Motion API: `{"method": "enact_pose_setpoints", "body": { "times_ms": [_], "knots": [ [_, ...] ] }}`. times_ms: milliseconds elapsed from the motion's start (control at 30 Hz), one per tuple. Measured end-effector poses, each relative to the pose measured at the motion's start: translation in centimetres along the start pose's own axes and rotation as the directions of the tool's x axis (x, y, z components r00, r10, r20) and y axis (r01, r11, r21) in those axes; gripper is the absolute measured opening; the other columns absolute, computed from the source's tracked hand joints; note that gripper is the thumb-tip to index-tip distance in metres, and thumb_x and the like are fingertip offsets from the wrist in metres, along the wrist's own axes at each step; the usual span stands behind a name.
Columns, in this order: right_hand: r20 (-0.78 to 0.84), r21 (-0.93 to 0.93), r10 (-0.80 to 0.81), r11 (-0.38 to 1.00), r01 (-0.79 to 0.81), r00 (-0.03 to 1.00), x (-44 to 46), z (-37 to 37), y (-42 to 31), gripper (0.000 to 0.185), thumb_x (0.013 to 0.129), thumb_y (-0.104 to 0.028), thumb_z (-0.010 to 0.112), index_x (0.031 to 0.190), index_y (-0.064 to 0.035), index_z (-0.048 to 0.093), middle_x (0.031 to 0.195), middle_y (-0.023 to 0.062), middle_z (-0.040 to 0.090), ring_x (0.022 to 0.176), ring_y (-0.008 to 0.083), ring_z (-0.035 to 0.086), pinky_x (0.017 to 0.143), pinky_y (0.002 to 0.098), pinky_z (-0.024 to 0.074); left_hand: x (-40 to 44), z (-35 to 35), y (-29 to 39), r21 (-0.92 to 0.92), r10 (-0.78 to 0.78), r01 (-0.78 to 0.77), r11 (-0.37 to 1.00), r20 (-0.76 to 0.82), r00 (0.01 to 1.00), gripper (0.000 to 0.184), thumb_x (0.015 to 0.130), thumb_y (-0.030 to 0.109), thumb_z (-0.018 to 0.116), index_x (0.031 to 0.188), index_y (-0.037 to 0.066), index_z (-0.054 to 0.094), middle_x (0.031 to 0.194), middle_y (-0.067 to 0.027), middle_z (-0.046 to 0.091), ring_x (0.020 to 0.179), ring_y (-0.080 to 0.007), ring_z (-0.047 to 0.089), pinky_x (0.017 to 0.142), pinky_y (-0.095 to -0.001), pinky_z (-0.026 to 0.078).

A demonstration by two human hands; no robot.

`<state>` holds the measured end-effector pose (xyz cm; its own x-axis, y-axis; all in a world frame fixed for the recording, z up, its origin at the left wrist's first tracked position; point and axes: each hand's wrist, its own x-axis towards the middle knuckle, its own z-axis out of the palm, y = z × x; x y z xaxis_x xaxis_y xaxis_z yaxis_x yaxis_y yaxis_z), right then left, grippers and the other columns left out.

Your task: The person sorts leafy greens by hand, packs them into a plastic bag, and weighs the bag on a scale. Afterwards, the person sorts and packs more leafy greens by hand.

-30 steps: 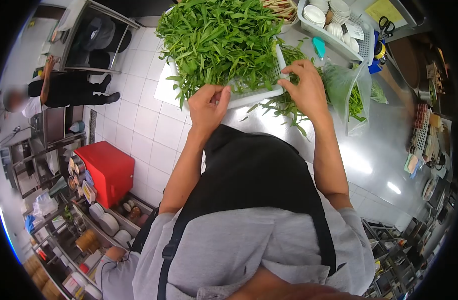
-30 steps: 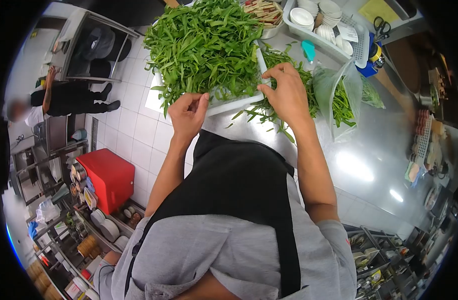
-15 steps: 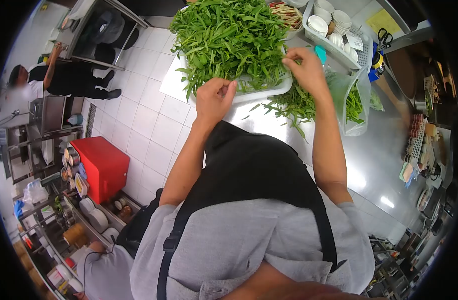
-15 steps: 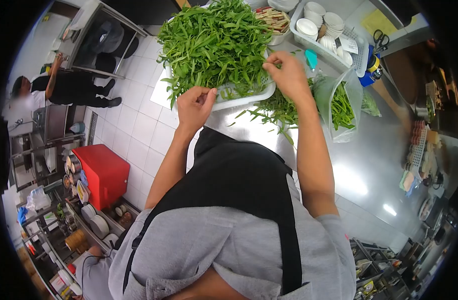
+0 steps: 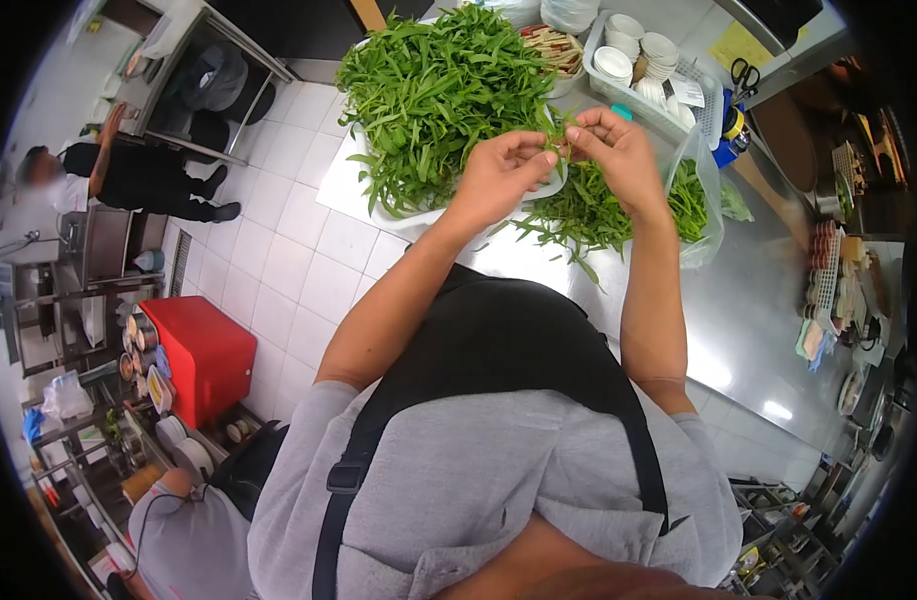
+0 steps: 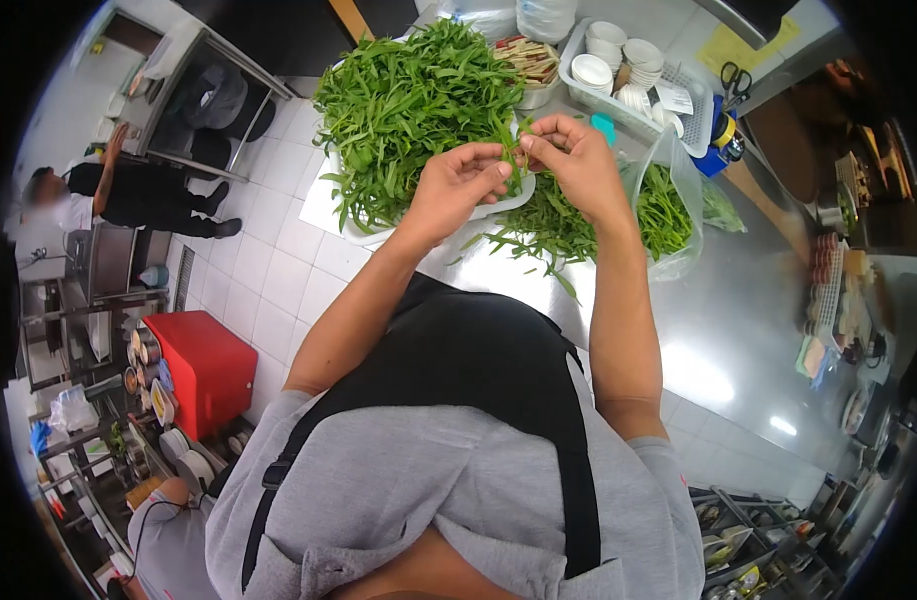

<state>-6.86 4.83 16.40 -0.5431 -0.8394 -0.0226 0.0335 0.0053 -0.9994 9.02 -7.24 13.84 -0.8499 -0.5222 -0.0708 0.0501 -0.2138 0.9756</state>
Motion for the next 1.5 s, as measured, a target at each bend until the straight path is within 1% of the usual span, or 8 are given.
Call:
{"method": "enact_pose_setpoints", "body": {
  "times_ms": [267,533,867,967,1100,1233,1367,1500],
  "knots": [
    [0.013,0.238,0.104,0.966,-0.104,0.995,-2.0,-0.2,0.5,0.036,0.095,-0.01,0.069,0.129,0.0015,0.061,0.1,0.0077,0.072,0.089,0.0116,0.066,0.079,0.0269,0.0534,0.7,0.5,-1.1,-0.033,-0.016,0.014,0.999,-0.078,0.997,0.019,0.095,0.011,0.069,0.106,-0.005,0.067,0.085,-0.0089,0.072,0.071,-0.0121,0.069,0.063,-0.0233,0.054],
    [-0.109,0.139,0.002,0.99,0.013,0.994,-2.9,-0.3,1.5,0.046,0.093,-0.004,0.069,0.137,0.0023,0.055,0.106,0.0122,0.073,0.09,0.0131,0.066,0.082,0.027,0.0532,-0.1,-0.6,-0.7,-0.102,0.009,-0.026,0.994,-0.16,0.987,0.013,0.097,0.009,0.067,0.104,-0.002,0.067,0.085,-0.0079,0.071,0.075,-0.0108,0.067,0.067,-0.0236,0.054],
    [-0.07,0.398,0.093,0.915,-0.058,0.993,-4.2,-0.1,0.3,0.035,0.099,-0.008,0.062,0.133,-0.0009,0.061,0.115,0.0138,0.072,0.095,0.0136,0.066,0.085,0.03,0.0565,-0.4,0.9,0.7,0.23,0.054,-0.082,0.97,0.128,0.99,0.013,0.091,0.009,0.073,0.099,-0.002,0.071,0.079,-0.0008,0.069,0.067,-0.0046,0.06,0.061,-0.0203,0.048],
    [-0.137,-0.081,-0.138,0.988,0.128,0.981,-6.3,0.0,-0.1,0.029,0.093,-0.004,0.069,0.122,-0.0029,0.07,0.11,0.0094,0.072,0.095,0.0114,0.065,0.082,0.027,0.0542,-0.9,2.8,2.7,0.475,0.049,-0.143,0.868,0.205,0.978,0.018,0.09,0.01,0.075,0.103,-0.002,0.074,0.08,0.0001,0.069,0.067,-0.0029,0.056,0.062,-0.0189,0.046],
    [-0.417,-0.184,-0.298,0.953,0.241,0.859,-10.2,-2.1,-1.7,0.023,0.09,0.0,0.07,0.114,-0.0015,0.073,0.094,0.0033,0.072,0.085,0.0095,0.066,0.077,0.0235,0.0523,-0.8,5.2,4.1,0.309,0.165,-0.255,0.916,0.289,0.943,0.021,0.086,0.013,0.079,0.102,0.0,0.075,0.082,-0.005,0.071,0.073,-0.0062,0.062,0.061,-0.022,0.05],
    [-0.521,-0.073,-0.12,0.993,0.096,0.845,-11.5,-5.2,-1.8,0.018,0.094,0.0,0.066,0.112,0.0022,0.07,0.093,0.0038,0.071,0.082,0.0088,0.066,0.076,0.0225,0.0522,2.4,10.3,2.9,0.239,0.327,-0.396,0.886,0.281,0.902,0.024,0.088,0.014,0.079,0.104,0.0,0.068,0.104,-0.0082,0.064,0.087,-0.0128,0.063,0.067,-0.0243,0.054],
    [-0.568,-0.145,-0.206,0.978,0.149,0.797,-9.8,-9.0,1.1,0.017,0.094,0.0,0.065,0.11,0.0026,0.069,0.095,0.0072,0.072,0.083,0.0123,0.068,0.076,0.0264,0.0537,5.6,14.0,1.3,0.473,0.497,-0.575,0.668,0.292,0.817,0.024,0.083,0.009,0.077,0.103,0.002,0.066,0.101,-0.0112,0.065,0.08,-0.0201,0.065,0.064,-0.0281,0.055],
    [-0.496,-0.735,-0.425,0.67,-0.106,0.757,-8.8,-12.1,3.2,0.024,0.089,-0.002,0.068,0.113,0.0005,0.069,0.1,0.0136,0.072,0.086,0.0222,0.071,0.079,0.033,0.0539,7.2,14.2,0.7,0.484,0.376,-0.495,0.722,0.326,0.867,0.023,0.084,0.006,0.074,0.104,0.001,0.065,0.094,-0.0091,0.067,0.072,-0.0166,0.063,0.063,-0.0294,0.053]
  ]
}}
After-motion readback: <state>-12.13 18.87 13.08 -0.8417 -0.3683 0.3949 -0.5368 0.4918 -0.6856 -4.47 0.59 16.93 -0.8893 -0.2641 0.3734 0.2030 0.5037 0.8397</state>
